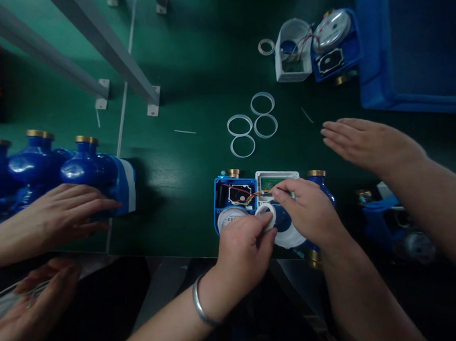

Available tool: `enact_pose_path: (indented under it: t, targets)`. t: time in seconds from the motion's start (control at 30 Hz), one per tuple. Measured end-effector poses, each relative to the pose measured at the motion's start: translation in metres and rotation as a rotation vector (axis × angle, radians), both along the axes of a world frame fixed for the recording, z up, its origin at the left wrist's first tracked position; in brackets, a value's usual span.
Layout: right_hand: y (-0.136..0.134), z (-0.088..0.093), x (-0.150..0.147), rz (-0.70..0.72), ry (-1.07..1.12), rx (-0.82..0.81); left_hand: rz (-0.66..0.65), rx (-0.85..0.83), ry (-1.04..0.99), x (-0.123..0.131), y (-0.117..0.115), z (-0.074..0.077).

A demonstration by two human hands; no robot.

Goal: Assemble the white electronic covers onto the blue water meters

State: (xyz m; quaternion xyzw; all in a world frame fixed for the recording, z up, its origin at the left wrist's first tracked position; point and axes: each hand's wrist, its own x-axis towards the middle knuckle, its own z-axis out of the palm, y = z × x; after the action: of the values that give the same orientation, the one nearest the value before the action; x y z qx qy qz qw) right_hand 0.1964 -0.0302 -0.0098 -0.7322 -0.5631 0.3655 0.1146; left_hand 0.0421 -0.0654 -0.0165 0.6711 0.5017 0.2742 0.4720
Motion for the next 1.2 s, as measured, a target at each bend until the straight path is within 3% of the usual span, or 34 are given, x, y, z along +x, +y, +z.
enact_pose_path:
  t: [0.1,0.3,0.4,0.73,0.97,1.2]
  targets:
    - [0.0,-0.001,0.001,-0.015,0.016,0.025,0.039,-0.043,-0.039,-0.002,0.0,0.0]
    - [-0.002,-0.006,0.001,-0.014,0.046,0.076,0.421,-0.791,-0.428,-0.005,0.004,0.008]
    - [-0.002,-0.005,0.0,-0.015,0.035,0.052,0.483,-1.0,-0.572,-0.003,0.004,0.012]
    - [0.0,0.005,-0.001,-0.034,0.025,0.049,0.456,-1.206,-0.651,0.018,0.006,0.014]
    - [-0.001,0.007,0.004,-0.072,0.124,0.043,0.432,-1.34,-0.56,0.032,0.013,0.019]
    - [0.001,0.004,0.005,-0.081,0.131,0.039,0.427,-1.28,-0.417,0.037,0.013,0.018]
